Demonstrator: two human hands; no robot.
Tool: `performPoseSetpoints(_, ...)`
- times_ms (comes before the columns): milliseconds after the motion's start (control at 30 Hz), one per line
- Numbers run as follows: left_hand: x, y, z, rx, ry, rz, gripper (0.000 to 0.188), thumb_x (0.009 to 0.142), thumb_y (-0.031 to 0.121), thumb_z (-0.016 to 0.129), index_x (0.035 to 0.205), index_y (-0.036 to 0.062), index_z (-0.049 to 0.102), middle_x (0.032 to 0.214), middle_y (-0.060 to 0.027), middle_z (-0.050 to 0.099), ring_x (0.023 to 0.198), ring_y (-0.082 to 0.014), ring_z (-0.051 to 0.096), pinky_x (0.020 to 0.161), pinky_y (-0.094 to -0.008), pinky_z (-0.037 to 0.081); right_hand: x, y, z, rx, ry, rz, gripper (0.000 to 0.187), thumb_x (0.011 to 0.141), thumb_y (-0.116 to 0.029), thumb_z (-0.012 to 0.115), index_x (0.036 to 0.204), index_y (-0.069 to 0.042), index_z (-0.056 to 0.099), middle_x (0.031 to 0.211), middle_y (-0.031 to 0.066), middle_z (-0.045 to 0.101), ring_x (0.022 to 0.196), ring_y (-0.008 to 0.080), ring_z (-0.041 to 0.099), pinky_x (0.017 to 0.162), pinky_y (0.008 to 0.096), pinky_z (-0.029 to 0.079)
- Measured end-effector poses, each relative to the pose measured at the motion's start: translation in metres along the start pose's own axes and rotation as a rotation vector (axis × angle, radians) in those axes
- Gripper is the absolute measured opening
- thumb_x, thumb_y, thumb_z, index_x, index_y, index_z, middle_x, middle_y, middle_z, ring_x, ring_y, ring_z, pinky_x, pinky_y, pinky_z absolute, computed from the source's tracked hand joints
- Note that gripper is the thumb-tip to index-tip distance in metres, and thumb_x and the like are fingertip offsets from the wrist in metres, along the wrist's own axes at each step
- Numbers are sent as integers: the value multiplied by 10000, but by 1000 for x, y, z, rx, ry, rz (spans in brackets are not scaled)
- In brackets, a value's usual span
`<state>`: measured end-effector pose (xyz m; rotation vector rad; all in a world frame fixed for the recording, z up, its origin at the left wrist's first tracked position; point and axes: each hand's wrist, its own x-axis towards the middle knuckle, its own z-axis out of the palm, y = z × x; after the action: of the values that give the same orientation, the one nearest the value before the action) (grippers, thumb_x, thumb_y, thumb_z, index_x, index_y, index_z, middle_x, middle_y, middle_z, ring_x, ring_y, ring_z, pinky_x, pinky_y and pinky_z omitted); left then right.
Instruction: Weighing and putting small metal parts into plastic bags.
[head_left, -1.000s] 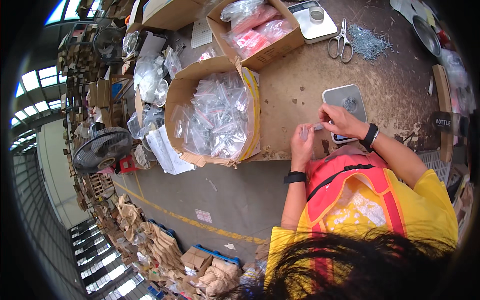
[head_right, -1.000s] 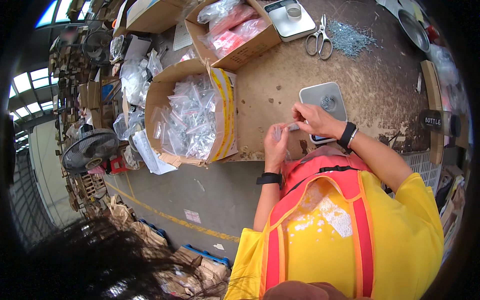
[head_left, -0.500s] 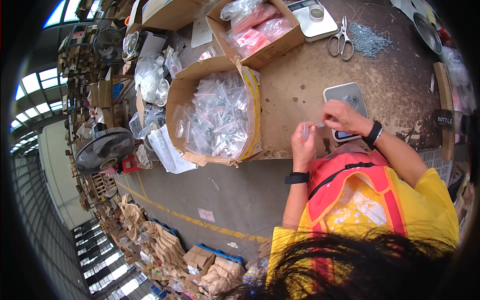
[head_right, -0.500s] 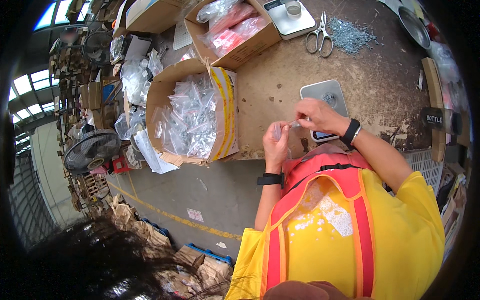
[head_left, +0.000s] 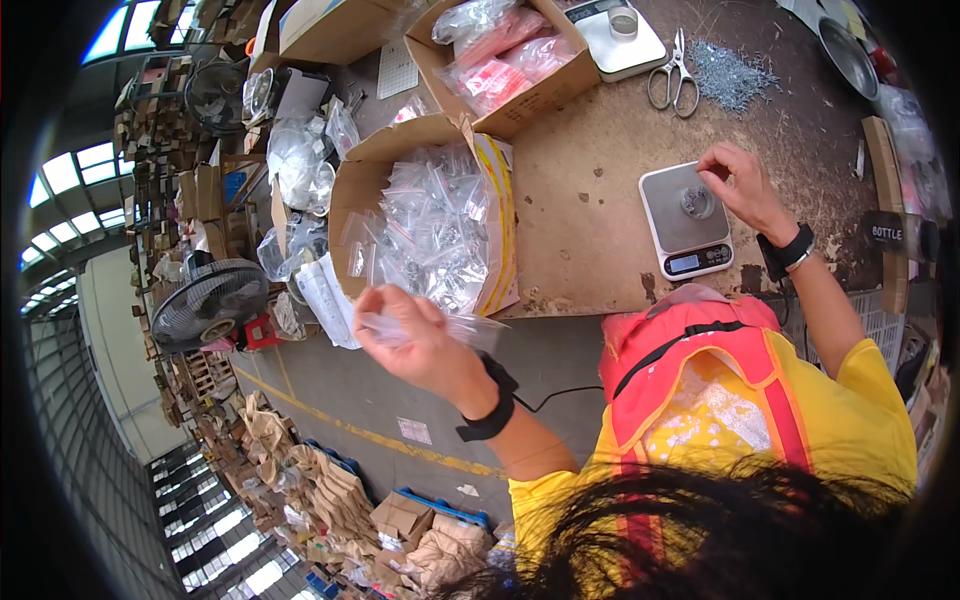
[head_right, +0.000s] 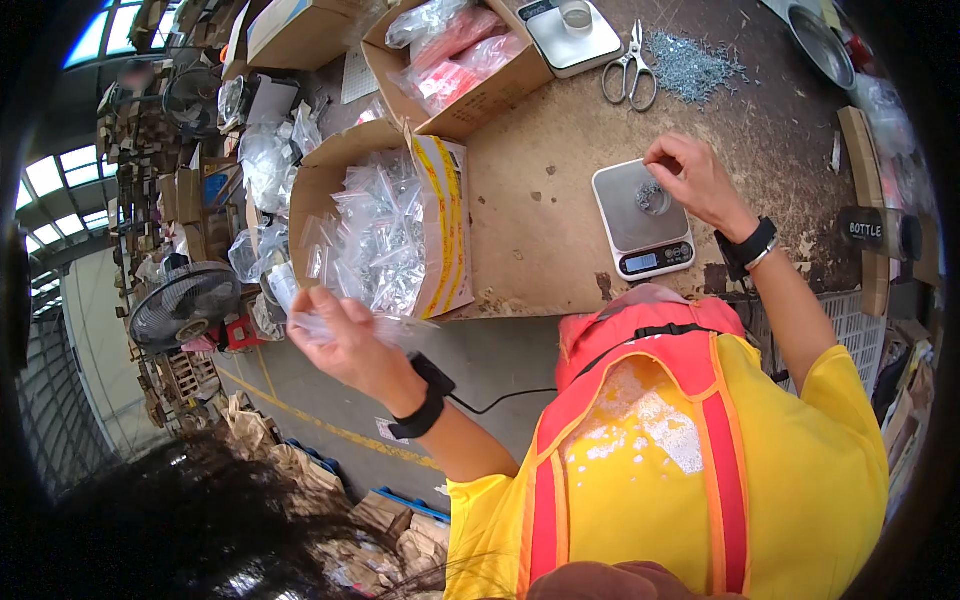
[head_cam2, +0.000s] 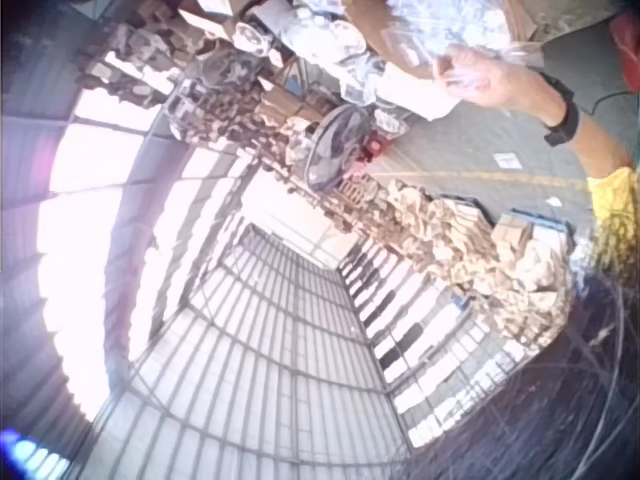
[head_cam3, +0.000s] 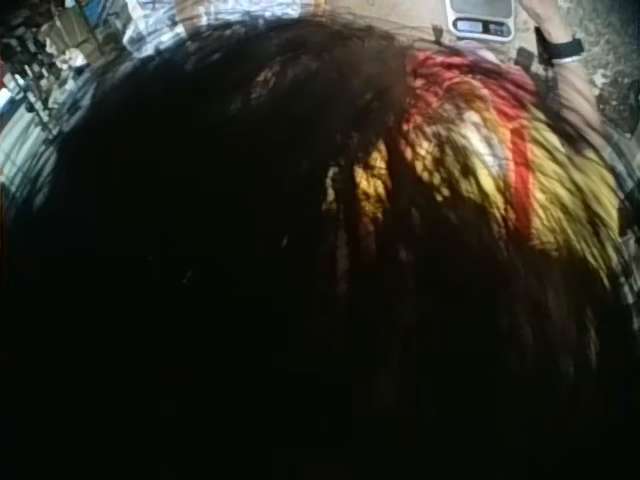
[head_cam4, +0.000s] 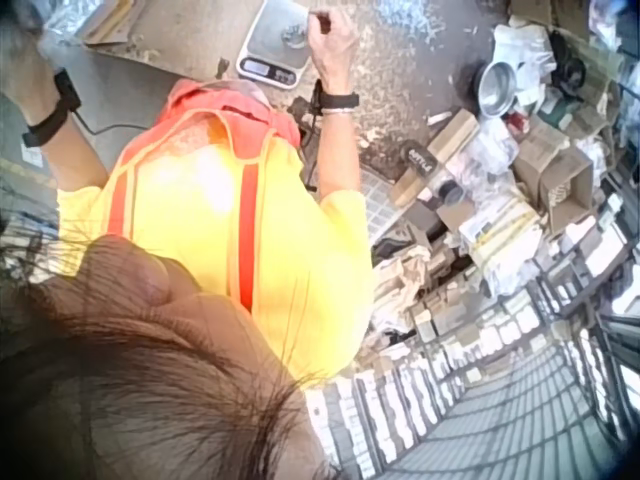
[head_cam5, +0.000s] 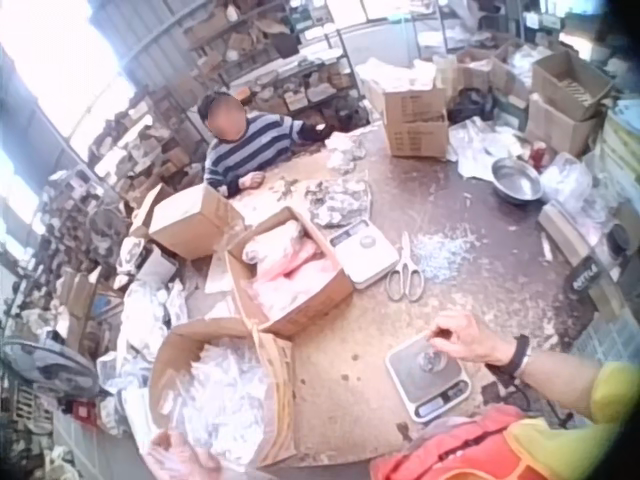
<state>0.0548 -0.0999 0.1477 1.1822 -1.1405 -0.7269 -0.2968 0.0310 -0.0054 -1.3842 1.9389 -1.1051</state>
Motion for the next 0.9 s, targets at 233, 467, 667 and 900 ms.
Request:
performPoseSetpoints(233,-116,-64,45,-349,-565,-1015,195,1046,256,617,1130,85,579,911,-9,591,650,-73,536,545,-229,431,-21,24,-4,-94,83,75,97,864,-61,678,897,6,616,859,121,612,801,275,624,703,383,495)
performPoseSetpoints(467,-166,-78,45,-327,-1003,-1132,194,1058,241,597,1061,47,598,859,-9,611,707,-76,560,622,-227,443,-7,144,-35,-297,241,236,346,843,-88,741,1108,-9,533,1023,192,596,927,356,632,813,419,528)
performPoseSetpoints(667,-164,-76,45,-276,-952,-1082,186,1058,227,595,1053,41,606,877,-12,621,710,-73,557,628,-231,445,62,182,-33,-552,393,186,577,795,-243,850,1202,-28,502,1148,246,566,1069,421,583,907,458,495)
performPoseSetpoints(900,-162,-79,52,-209,-921,-1084,180,1053,222,604,1042,43,612,866,-17,628,701,-81,554,625,-238,444,77,223,-58,-223,389,320,202,854,-128,766,967,-18,641,839,113,659,764,251,674,691,377,547)
